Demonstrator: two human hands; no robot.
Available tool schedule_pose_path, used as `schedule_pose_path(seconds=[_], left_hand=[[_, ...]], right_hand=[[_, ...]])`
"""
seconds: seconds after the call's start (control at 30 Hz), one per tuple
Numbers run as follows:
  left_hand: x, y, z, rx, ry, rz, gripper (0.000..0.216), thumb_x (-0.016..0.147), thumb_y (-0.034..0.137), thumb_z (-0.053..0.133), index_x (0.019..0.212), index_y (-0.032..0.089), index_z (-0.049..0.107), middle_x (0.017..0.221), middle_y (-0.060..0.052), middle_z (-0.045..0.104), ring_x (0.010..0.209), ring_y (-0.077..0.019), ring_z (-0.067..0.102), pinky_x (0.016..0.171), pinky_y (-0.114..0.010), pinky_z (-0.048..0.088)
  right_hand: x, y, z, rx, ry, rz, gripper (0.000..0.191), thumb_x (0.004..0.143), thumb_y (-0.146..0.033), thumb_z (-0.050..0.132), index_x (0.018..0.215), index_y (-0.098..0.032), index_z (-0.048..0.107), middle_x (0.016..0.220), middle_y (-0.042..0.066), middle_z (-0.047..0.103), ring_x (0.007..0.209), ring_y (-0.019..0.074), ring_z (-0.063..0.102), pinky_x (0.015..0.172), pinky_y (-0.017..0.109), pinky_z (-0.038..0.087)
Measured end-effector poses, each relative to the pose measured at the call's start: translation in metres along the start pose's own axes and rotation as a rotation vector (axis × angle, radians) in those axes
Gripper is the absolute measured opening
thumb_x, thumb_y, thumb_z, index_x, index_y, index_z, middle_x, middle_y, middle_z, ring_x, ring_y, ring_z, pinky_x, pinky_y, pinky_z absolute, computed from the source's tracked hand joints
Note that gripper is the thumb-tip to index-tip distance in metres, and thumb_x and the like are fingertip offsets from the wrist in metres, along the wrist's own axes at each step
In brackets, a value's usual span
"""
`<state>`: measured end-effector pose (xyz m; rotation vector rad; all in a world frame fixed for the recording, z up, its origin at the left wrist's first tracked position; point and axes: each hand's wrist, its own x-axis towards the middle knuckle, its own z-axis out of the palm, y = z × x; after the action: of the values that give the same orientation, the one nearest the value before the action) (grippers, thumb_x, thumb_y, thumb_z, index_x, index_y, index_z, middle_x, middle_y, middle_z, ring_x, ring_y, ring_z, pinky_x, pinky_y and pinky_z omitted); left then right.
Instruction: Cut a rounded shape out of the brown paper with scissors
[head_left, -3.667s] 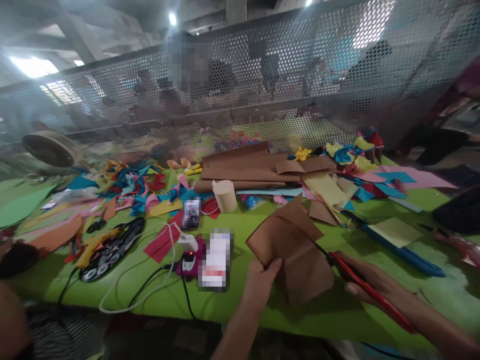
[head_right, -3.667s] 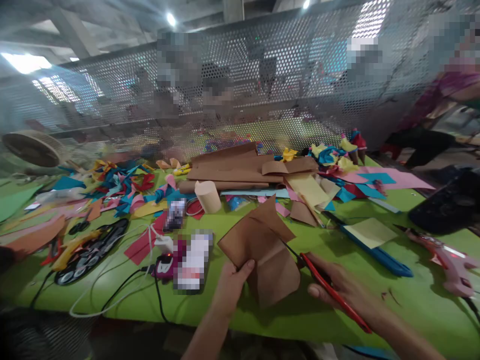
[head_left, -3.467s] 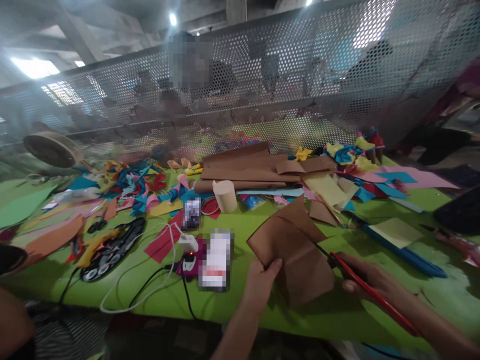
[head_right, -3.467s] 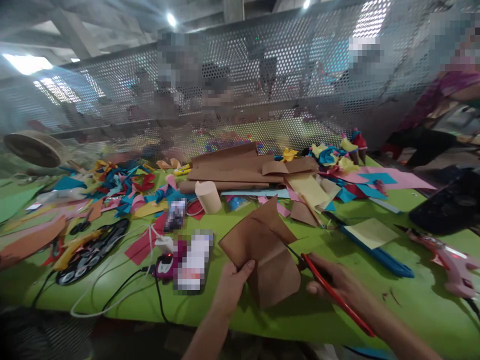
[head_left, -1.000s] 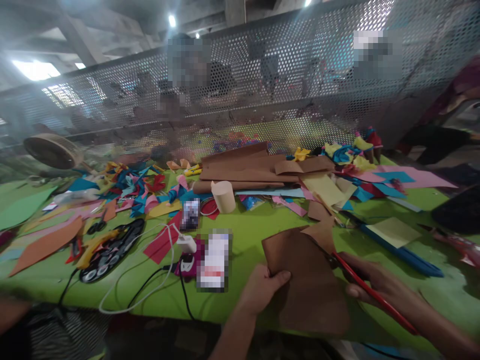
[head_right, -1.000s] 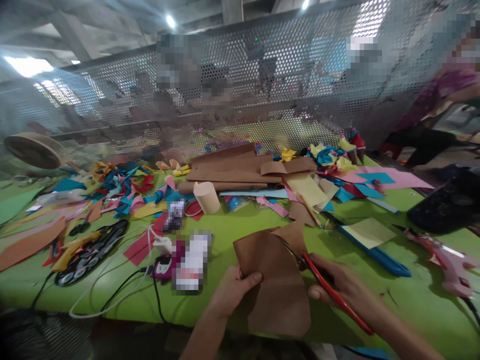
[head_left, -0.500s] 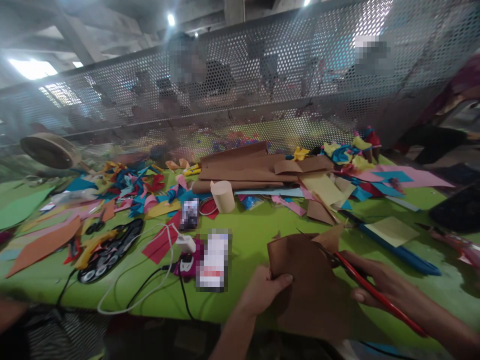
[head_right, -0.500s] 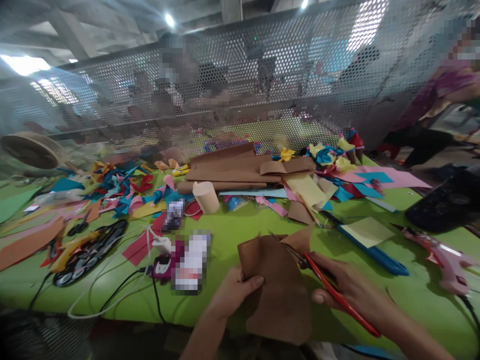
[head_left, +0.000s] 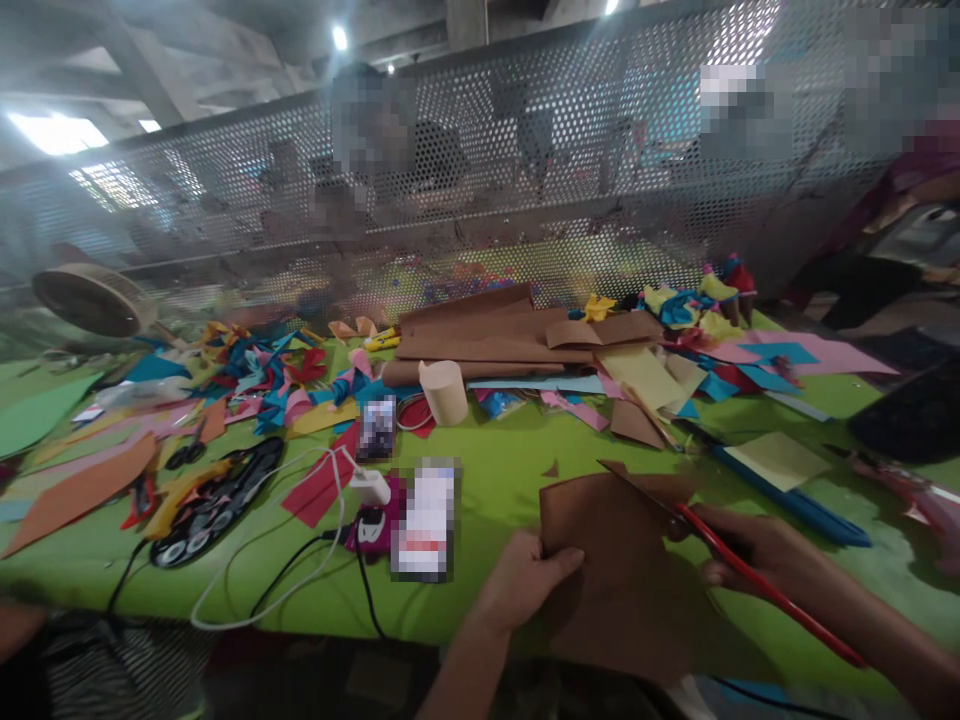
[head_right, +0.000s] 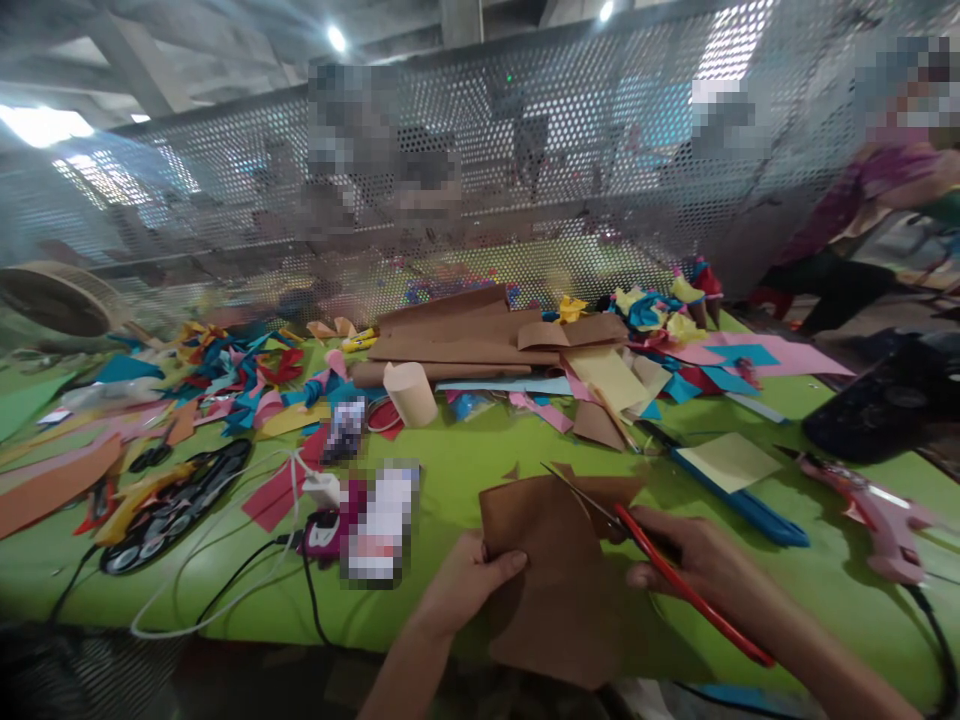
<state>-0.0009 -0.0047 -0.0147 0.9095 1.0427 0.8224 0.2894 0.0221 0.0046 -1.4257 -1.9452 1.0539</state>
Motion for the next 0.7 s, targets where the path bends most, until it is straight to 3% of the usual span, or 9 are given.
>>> schedule_pose_path(seconds=[0.13,0.27,0.33,0.43,0.6,0.7], left_hand=[[-0.001,0.01,0.002,-0.002,0.075,-0.023,0.054,0.063,0.058,0.086,0.092,0.013,0.079,0.091,-0.011,0.079,0.09,-0.0306,0.071,0.083,-0.037,0.052],[0.001,0.017,0.003,-0.043,0.36,0.033,0.048,0.067,0.055,0.084,0.091,0.014,0.078,0.099,-0.011,0.079,0.103,-0.0318,0.069,0.091,-0.038,0.052],[0.004,0.017,0.002,-0.14,0.435,0.042,0.05,0.066,0.054,0.085,0.093,0.013,0.077,0.101,-0.012,0.079,0.105,-0.0314,0.069,0.092,-0.038,0.052],[0.008,0.015,0.003,-0.264,0.491,0.064,0.054,0.061,0.054,0.089,0.093,0.012,0.076,0.103,-0.015,0.078,0.104,-0.0308,0.07,0.093,-0.039,0.053],[0.012,0.013,0.009,-0.333,0.456,0.126,0.054,0.058,0.051,0.092,0.093,0.012,0.077,0.106,-0.016,0.079,0.106,-0.0328,0.07,0.095,-0.042,0.053],[0.013,0.014,0.011,-0.359,0.43,0.138,0.055,0.054,0.049,0.094,0.092,0.012,0.076,0.102,-0.015,0.079,0.101,-0.0324,0.071,0.092,-0.043,0.054]], right_hand=[[0.004,-0.014,-0.002,0.08,0.029,0.004,0.063,0.07,-0.077,0.071,0.101,-0.023,0.08,0.085,0.007,0.077,0.077,0.0323,0.071,0.071,0.037,0.058],[0.001,-0.024,0.002,0.207,0.165,0.088,0.053,0.075,-0.069,0.072,0.103,-0.024,0.077,0.076,0.004,0.07,0.067,0.0254,0.065,0.058,0.03,0.052],[0.0,-0.025,0.007,0.319,0.158,0.124,0.054,0.076,-0.068,0.073,0.108,-0.024,0.074,0.072,0.004,0.068,0.059,0.0204,0.058,0.051,0.029,0.046],[0.005,-0.028,0.016,0.473,0.141,0.168,0.055,0.077,-0.062,0.076,0.114,-0.022,0.069,0.071,0.003,0.067,0.055,0.0169,0.052,0.051,0.029,0.045],[0.024,-0.045,0.034,0.622,0.329,0.162,0.061,0.06,-0.054,0.091,0.106,-0.023,0.068,0.07,-0.001,0.067,0.054,0.0154,0.054,0.049,0.027,0.044],[0.034,-0.053,0.041,0.717,0.368,0.119,0.063,0.055,-0.049,0.096,0.105,-0.025,0.068,0.075,0.0,0.069,0.059,0.0178,0.061,0.052,0.027,0.049]])
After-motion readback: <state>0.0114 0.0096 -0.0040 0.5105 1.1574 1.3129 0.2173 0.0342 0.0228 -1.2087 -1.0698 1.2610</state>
